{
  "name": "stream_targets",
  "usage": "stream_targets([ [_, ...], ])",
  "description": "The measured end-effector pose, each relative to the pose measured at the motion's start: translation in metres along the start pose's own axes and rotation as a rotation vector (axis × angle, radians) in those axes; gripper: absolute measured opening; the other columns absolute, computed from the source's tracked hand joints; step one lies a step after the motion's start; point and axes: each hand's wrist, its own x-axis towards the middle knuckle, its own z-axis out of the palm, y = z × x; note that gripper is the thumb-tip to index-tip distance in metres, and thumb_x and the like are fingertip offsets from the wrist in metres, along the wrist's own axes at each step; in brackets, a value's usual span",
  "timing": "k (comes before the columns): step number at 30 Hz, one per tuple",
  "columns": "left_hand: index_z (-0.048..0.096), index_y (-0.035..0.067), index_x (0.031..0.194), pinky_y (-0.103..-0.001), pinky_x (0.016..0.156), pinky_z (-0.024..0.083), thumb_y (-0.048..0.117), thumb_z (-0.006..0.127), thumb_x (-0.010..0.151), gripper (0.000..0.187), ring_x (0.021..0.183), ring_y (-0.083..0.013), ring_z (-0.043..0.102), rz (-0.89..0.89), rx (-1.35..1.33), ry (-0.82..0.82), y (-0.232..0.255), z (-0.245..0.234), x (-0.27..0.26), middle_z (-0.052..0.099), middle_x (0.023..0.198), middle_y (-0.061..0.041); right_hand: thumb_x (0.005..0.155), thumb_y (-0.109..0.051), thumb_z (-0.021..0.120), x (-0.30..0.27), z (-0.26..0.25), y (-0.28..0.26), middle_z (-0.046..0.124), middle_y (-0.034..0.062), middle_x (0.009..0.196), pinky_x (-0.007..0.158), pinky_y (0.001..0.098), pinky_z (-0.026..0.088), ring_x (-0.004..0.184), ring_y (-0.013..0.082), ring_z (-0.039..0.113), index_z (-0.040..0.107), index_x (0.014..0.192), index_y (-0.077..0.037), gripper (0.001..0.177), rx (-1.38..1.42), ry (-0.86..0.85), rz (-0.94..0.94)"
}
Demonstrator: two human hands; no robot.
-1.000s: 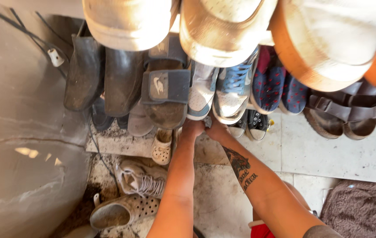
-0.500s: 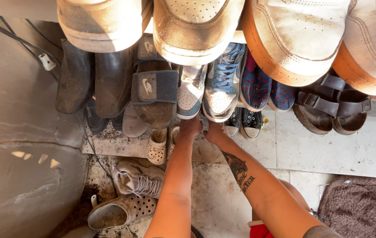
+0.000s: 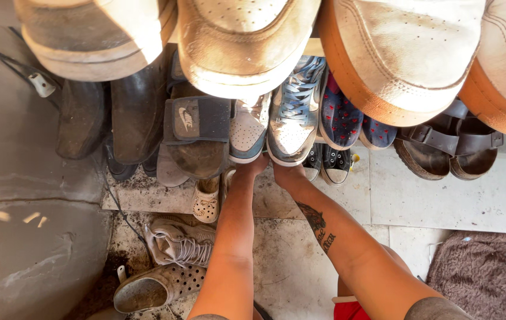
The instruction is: The person organizes a collection of shoes in a cluttered entryway. They pick up various shoes, including sneakers and sandals, and place them on a multi-tiered shoe rack and a wooden shelf. The person handles the shoes one at a time, arranging them neatly.
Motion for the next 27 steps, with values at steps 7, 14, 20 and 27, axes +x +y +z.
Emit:
stream_targets([
  [7, 0.061, 0.013, 0.132, -0.052, 0.113, 0.038, 0.029, 0.072, 0.085, 0.051, 0.132, -0.0408, 0.051, 0.032, 0.075, -0.158, -0.004, -0.003, 0.008, 0.059, 0.138, -0.018, 0.101, -0.022, 0.054, -0.003, -0.017, -0.003, 0.034, 0.0276, 0.161, 0.121, 0.0559, 0.030, 0.149, 0.0413, 0.034, 0.043, 0.147, 0.004, 0.054, -0.084, -0.143, 0.026],
  [14, 0.061, 0.012, 0.136, -0.049, 0.113, 0.040, 0.025, 0.068, 0.087, 0.051, 0.133, -0.0391, 0.052, -0.020, 0.133, -0.135, -0.044, -0.006, -0.005, 0.057, 0.143, -0.019, 0.090, -0.025, 0.062, -0.032, -0.042, -0.029, 0.039, 0.0259, 0.152, 0.110, 0.0512, 0.039, 0.135, 0.0434, 0.046, 0.046, 0.148, -0.001, 0.065, 0.190, 0.138, -0.035],
  [20, 0.066, 0.013, 0.130, -0.047, 0.107, 0.048, 0.020, 0.062, 0.090, 0.041, 0.126, -0.0371, 0.060, -0.479, 0.281, -0.422, -0.050, -0.098, -0.063, 0.063, 0.138, -0.018, 0.092, -0.032, 0.064, -0.062, -0.039, -0.094, 0.053, 0.0180, 0.145, 0.097, 0.0484, 0.053, 0.116, 0.0412, 0.064, 0.057, 0.139, -0.013, 0.051, 0.393, 0.125, -0.300],
  [27, 0.067, 0.004, 0.126, -0.045, 0.101, 0.053, 0.019, 0.060, 0.094, 0.037, 0.119, -0.0378, 0.066, -0.644, 0.256, -0.323, -0.069, -0.089, -0.119, 0.069, 0.127, -0.022, 0.096, -0.021, 0.062, -0.081, -0.015, -0.111, 0.064, 0.0183, 0.126, 0.090, 0.0509, 0.055, 0.103, 0.0423, 0.068, 0.062, 0.130, -0.011, 0.036, 0.481, 0.091, -0.294],
])
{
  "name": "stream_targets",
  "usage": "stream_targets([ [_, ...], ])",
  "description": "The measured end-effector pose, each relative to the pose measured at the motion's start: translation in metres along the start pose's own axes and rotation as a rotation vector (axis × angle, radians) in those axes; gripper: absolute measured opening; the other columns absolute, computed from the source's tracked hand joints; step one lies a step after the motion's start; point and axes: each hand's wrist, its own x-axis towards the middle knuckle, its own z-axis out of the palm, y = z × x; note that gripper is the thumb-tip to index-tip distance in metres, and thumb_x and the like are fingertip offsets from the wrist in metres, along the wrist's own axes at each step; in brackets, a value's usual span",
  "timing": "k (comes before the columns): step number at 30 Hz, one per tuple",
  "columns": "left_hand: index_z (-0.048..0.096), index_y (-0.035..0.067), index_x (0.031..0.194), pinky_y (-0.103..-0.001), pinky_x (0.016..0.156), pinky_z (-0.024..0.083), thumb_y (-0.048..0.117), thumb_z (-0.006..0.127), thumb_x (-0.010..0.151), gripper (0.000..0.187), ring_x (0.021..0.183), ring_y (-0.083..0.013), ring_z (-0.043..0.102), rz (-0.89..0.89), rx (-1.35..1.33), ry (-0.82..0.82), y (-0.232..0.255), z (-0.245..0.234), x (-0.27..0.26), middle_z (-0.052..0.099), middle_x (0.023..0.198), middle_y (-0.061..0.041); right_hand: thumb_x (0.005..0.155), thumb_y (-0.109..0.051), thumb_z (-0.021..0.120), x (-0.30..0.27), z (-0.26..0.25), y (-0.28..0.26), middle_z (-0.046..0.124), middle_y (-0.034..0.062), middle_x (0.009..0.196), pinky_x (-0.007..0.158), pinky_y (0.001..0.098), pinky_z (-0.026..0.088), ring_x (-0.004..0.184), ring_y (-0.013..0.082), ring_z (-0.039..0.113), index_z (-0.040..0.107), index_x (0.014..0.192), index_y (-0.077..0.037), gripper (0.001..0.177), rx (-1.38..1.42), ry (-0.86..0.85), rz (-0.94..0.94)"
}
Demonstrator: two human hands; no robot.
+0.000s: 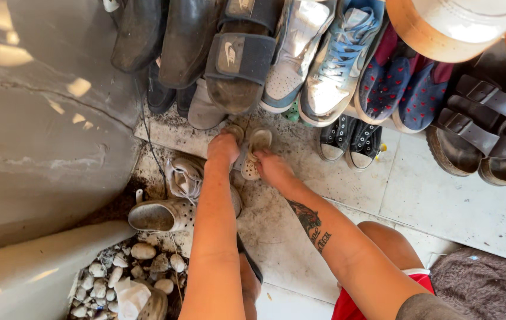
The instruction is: The person organizes a collection of shoes in a cluttered entryway. They pick up various shoes, including sneakers and sandals, and place them on a multi-tiered shoe rack and a wooden shelf. The person handles the shoes one at a time, arranging them neatly.
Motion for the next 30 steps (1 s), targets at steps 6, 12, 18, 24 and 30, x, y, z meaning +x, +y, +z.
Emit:
stream_targets([
  [6, 0.073, 0.004, 0.119, -0.045, 0.094, 0.057, 0.013, 0.058, 0.094, 0.030, 0.115, -0.0362, 0.068, 0.045, 0.178, -0.012, 0.006, 0.030, 0.003, 0.070, 0.124, -0.020, 0.090, -0.016, 0.062, -0.016, -0.037, 0.035, 0.065, 0.0158, 0.118, 0.085, 0.0512, 0.057, 0.101, 0.0412, 0.069, 0.066, 0.119, -0.011, 0.029, -0.097, 0.179, -0.028],
  [12, 0.070, 0.009, 0.120, -0.045, 0.090, 0.059, 0.013, 0.048, 0.100, 0.029, 0.110, -0.0333, 0.071, 0.160, 0.151, 0.074, 0.092, 0.018, -0.012, 0.073, 0.119, -0.017, 0.093, -0.016, 0.061, -0.031, -0.081, 0.063, 0.062, 0.0162, 0.125, 0.085, 0.0516, 0.057, 0.097, 0.0428, 0.069, 0.065, 0.122, -0.010, 0.030, -0.106, 0.198, 0.092],
  [18, 0.057, 0.009, 0.130, -0.047, 0.086, 0.060, 0.014, 0.043, 0.104, 0.031, 0.105, -0.0366, 0.071, 0.357, 0.055, 0.190, 0.155, 0.055, -0.003, 0.072, 0.115, -0.017, 0.089, -0.011, 0.062, -0.035, -0.096, 0.095, 0.061, 0.0179, 0.127, 0.088, 0.0502, 0.056, 0.102, 0.0430, 0.067, 0.064, 0.125, -0.008, 0.036, -0.068, 0.298, 0.049],
  [24, 0.056, 0.007, 0.132, -0.046, 0.086, 0.060, 0.012, 0.046, 0.097, 0.037, 0.111, -0.0369, 0.067, 0.376, 0.008, 0.324, 0.166, 0.076, 0.001, 0.069, 0.118, -0.017, 0.086, -0.009, 0.064, -0.030, -0.097, 0.110, 0.059, 0.0189, 0.133, 0.091, 0.0496, 0.054, 0.107, 0.0433, 0.065, 0.062, 0.129, -0.007, 0.044, -0.035, 0.272, 0.070],
  [30, 0.052, 0.008, 0.138, -0.048, 0.096, 0.054, 0.009, 0.048, 0.097, 0.041, 0.120, -0.0370, 0.062, 0.376, -0.050, 0.193, 0.159, 0.061, 0.003, 0.063, 0.130, -0.017, 0.085, -0.013, 0.067, -0.019, -0.093, 0.118, 0.055, 0.0186, 0.142, 0.102, 0.0466, 0.052, 0.122, 0.0405, 0.061, 0.057, 0.138, -0.006, 0.054, -0.084, 0.217, 0.059],
])
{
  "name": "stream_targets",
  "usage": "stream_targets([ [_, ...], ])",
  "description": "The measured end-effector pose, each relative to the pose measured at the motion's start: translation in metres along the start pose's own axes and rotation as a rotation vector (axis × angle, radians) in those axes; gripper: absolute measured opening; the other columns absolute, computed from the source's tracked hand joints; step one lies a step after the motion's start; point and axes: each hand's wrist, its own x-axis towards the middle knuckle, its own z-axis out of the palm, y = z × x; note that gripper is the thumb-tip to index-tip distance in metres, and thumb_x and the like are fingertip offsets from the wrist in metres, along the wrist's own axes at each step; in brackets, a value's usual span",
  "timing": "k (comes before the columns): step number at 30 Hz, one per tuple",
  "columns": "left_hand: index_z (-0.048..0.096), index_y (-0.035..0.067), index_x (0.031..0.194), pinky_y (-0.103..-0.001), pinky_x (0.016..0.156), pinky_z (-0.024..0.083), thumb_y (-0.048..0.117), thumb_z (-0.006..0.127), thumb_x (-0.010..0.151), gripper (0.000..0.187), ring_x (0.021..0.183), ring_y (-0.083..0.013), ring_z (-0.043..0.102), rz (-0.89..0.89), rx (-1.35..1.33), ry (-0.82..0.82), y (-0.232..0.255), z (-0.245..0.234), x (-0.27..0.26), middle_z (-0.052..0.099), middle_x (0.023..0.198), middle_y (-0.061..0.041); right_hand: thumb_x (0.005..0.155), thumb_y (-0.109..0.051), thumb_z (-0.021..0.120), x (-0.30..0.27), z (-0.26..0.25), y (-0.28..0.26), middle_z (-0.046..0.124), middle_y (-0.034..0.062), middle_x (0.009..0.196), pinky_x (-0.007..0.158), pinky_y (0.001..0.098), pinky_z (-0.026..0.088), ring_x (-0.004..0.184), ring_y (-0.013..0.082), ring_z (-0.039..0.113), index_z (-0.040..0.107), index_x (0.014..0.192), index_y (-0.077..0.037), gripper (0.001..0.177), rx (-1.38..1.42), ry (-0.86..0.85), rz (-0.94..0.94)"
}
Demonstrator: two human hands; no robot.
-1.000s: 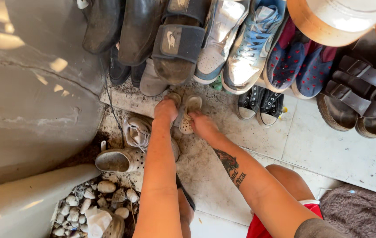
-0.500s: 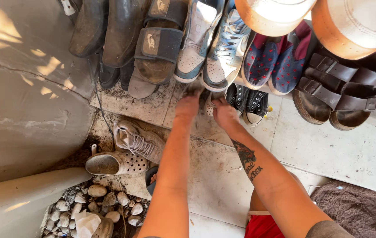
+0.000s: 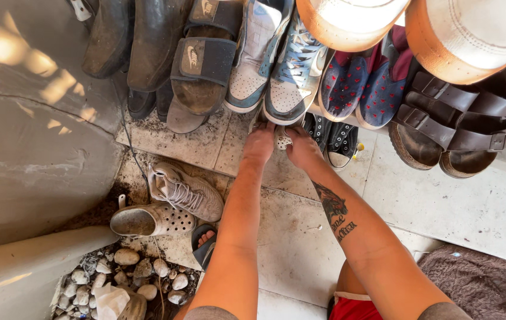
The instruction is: The person organizes a collection of shoes in a cluttered entryway. They pick up various shoes, including sneakers and sandals, and place them on a multi-tiered shoe rack and a wooden shelf. The person handles the shoes one at a time, arranging them neatly.
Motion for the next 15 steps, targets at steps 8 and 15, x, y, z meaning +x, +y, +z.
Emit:
stream_targets([
  [8, 0.052, 0.012, 0.140, -0.048, 0.099, 0.051, 0.015, 0.057, 0.097, 0.043, 0.124, -0.0364, 0.058, -0.030, -0.060, -0.031, 0.008, -0.039, -0.020, 0.051, 0.148, -0.014, 0.085, -0.018, 0.069, -0.002, -0.024, -0.037, 0.045, 0.0187, 0.150, 0.095, 0.0502, 0.050, 0.122, 0.0424, 0.057, 0.052, 0.145, -0.010, 0.063, -0.054, 0.021, 0.053],
  [15, 0.057, 0.008, 0.137, -0.046, 0.105, 0.050, 0.021, 0.067, 0.090, 0.049, 0.134, -0.0367, 0.053, -0.035, 0.079, 0.156, -0.045, -0.065, -0.047, 0.054, 0.145, -0.016, 0.089, -0.020, 0.068, 0.005, -0.009, -0.086, 0.054, 0.0151, 0.141, 0.097, 0.0490, 0.053, 0.120, 0.0401, 0.061, 0.057, 0.139, -0.014, 0.052, -0.016, 0.012, -0.102],
])
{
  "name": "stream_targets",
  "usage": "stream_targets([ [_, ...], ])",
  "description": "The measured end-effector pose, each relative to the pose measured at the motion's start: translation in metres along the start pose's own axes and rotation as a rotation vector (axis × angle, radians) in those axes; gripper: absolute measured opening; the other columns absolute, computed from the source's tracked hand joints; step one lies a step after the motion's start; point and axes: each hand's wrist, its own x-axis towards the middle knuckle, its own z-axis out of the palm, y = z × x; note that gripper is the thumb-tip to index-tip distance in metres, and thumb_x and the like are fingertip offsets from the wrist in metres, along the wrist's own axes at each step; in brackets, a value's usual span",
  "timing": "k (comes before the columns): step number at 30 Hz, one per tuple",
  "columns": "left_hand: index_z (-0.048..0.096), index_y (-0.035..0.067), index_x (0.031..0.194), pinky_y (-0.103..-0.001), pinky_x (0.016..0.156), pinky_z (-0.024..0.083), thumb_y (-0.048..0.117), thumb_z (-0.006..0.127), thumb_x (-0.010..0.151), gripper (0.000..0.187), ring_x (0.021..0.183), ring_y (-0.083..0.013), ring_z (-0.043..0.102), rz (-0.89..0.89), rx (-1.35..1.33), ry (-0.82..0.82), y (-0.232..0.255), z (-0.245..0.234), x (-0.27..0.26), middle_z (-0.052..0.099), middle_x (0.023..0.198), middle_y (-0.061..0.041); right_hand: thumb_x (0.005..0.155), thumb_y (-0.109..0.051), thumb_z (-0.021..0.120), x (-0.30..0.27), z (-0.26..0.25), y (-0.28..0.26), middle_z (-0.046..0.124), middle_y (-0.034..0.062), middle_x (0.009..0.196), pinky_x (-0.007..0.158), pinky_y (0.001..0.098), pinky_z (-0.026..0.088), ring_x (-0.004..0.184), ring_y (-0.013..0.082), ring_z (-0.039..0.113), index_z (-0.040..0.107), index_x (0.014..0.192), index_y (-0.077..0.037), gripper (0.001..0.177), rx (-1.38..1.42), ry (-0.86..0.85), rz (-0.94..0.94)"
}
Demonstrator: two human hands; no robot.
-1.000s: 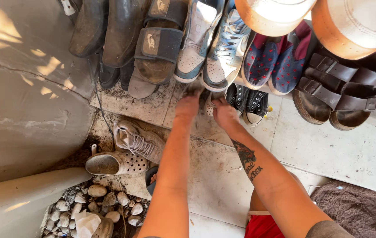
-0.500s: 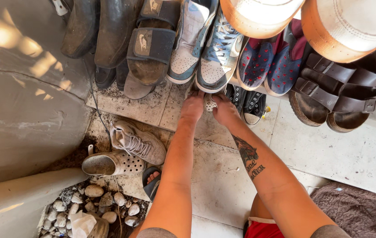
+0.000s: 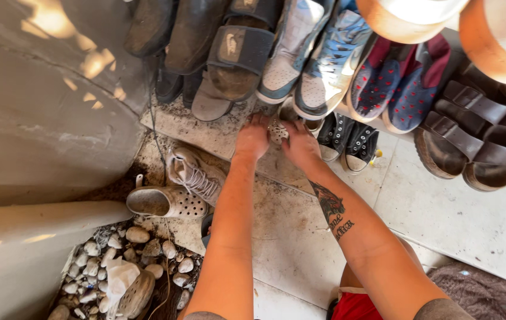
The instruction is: The person organizes a collection of shoes in a cluttered entryway. They pick up various shoes, including sneakers and sandals, and place them on a multi-tiered shoe rack and a wooden shelf. The person handles the shoes one at a time, arranging them neatly.
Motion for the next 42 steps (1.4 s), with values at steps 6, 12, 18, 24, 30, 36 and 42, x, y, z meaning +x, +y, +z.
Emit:
stream_targets([
  [6, 0.053, 0.005, 0.138, -0.046, 0.103, 0.048, 0.026, 0.070, 0.088, 0.057, 0.132, -0.0383, 0.049, -0.127, 0.131, -0.086, -0.055, -0.064, 0.022, 0.051, 0.145, -0.019, 0.089, -0.017, 0.067, 0.013, 0.017, -0.036, 0.052, 0.0160, 0.143, 0.098, 0.0488, 0.051, 0.121, 0.0412, 0.059, 0.054, 0.141, -0.011, 0.054, 0.068, -0.073, -0.089],
  [12, 0.055, 0.007, 0.132, -0.047, 0.101, 0.051, 0.025, 0.069, 0.092, 0.047, 0.129, -0.0368, 0.054, -0.193, 0.092, -0.104, -0.095, -0.096, 0.015, 0.056, 0.137, -0.015, 0.088, -0.020, 0.069, 0.033, 0.033, -0.062, 0.048, 0.0169, 0.148, 0.103, 0.0479, 0.049, 0.128, 0.0408, 0.055, 0.050, 0.146, -0.013, 0.062, 0.055, -0.157, -0.068],
  [18, 0.049, 0.007, 0.138, -0.047, 0.097, 0.052, 0.024, 0.070, 0.089, 0.056, 0.131, -0.0388, 0.051, -0.268, 0.076, -0.056, -0.136, -0.069, 0.034, 0.051, 0.141, -0.016, 0.089, -0.021, 0.069, 0.065, 0.056, -0.075, 0.040, 0.0180, 0.156, 0.105, 0.0480, 0.047, 0.132, 0.0420, 0.051, 0.043, 0.153, -0.015, 0.069, 0.088, -0.209, -0.016],
  [24, 0.036, 0.007, 0.154, -0.045, 0.103, 0.050, 0.020, 0.067, 0.090, 0.073, 0.133, -0.0415, 0.049, -0.385, -0.032, 0.020, -0.175, -0.036, 0.056, 0.049, 0.146, -0.018, 0.089, -0.020, 0.073, 0.092, 0.090, -0.098, 0.039, 0.0170, 0.159, 0.112, 0.0465, 0.043, 0.137, 0.0398, 0.050, 0.037, 0.155, -0.016, 0.075, 0.148, -0.279, 0.060],
  [30, 0.041, 0.005, 0.150, -0.047, 0.103, 0.049, 0.024, 0.063, 0.095, 0.063, 0.130, -0.0442, 0.052, -0.409, -0.068, -0.034, -0.183, -0.037, 0.062, 0.055, 0.141, -0.020, 0.085, -0.012, 0.071, 0.111, 0.127, -0.109, 0.034, 0.0188, 0.161, 0.105, 0.0421, 0.049, 0.130, 0.0377, 0.055, 0.025, 0.161, -0.018, 0.089, 0.401, -0.342, 0.224],
  [36, 0.050, 0.005, 0.142, -0.047, 0.106, 0.047, 0.029, 0.068, 0.091, 0.059, 0.128, -0.0446, 0.053, -0.354, -0.094, -0.072, -0.176, -0.028, 0.060, 0.057, 0.137, -0.020, 0.082, -0.016, 0.076, 0.110, 0.167, -0.095, 0.041, 0.0225, 0.157, 0.098, 0.0407, 0.055, 0.126, 0.0353, 0.061, 0.030, 0.159, -0.010, 0.091, 0.591, -0.258, 0.257],
  [42, 0.051, 0.003, 0.139, -0.049, 0.109, 0.044, 0.029, 0.071, 0.090, 0.059, 0.126, -0.0429, 0.055, -0.203, -0.073, -0.035, -0.169, -0.002, 0.062, 0.057, 0.137, -0.022, 0.084, -0.025, 0.078, 0.093, 0.154, -0.075, 0.055, 0.0252, 0.144, 0.098, 0.0411, 0.054, 0.120, 0.0338, 0.066, 0.042, 0.154, -0.007, 0.081, 0.508, -0.166, 0.286],
])
